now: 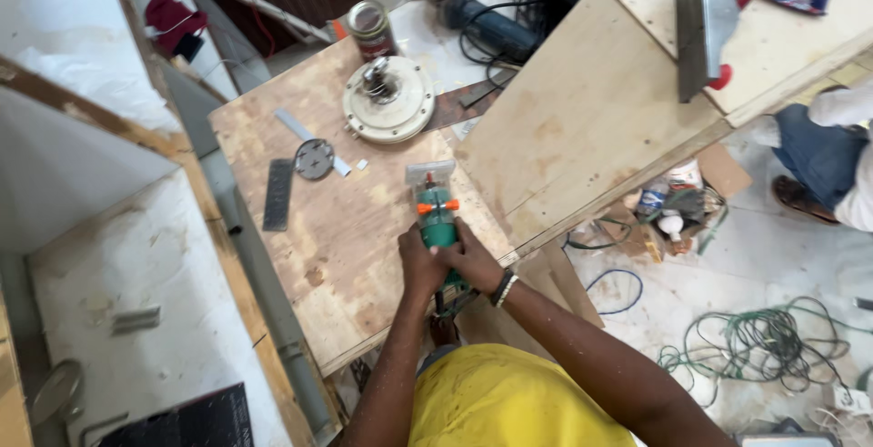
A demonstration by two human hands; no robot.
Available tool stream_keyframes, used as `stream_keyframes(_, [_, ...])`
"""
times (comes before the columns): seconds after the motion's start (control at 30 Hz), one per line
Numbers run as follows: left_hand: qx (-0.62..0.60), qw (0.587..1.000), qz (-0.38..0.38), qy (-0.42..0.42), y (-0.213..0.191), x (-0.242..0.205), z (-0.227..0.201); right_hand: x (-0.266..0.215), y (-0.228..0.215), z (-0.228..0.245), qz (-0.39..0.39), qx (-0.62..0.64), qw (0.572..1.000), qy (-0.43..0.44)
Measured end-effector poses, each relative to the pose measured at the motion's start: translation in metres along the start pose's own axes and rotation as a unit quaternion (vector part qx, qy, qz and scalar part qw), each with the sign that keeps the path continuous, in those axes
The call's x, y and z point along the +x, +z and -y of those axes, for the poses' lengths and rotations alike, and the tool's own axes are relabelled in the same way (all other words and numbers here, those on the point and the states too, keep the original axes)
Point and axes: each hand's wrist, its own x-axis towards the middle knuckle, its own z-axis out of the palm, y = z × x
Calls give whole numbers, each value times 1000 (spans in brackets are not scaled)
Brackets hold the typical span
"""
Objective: The person uses a handheld electric router to shape the edge of a wooden structure. They guide the tool along the vertical edge, pausing occasionally to check the fit or clear debris. Another person is visible in the background working on a separate task.
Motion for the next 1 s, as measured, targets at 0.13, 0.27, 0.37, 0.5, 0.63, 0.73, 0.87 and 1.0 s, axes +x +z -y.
stream_keyframes(0.13, [-54,997,8,53,5,1,11,-9,2,19,-15,-43,998,33])
stream_keyframes(0.27, [11,989,-53,135,15,-13,39,-23,5,27,-21,-75,997,-14])
stream_keyframes(0.37, [-53,993,-35,103,18,-6,41,-23,2,33,-26,-124,989,-74])
stream_keyframes(0.5, [-170,985,19,19,20,-6,45,-31,-3,21,-40,-181,978,-98])
stream_keyframes(0.63, [-38,998,-46,16,34,-6,68,-37,-10,-9,-67,-233,955,-168])
stream_keyframes(0.73, [-15,998,-56,-2,41,-4,84,-40,-19,-19,-47,-224,955,-189])
stream_keyframes(0.87, [-13,998,-51,-18,44,-3,91,-43,-25,-17,-18,-209,960,-183])
stream_keyframes(1.0, [-24,998,-38,-36,41,-3,85,-44,-26,-19,-16,-219,955,-200])
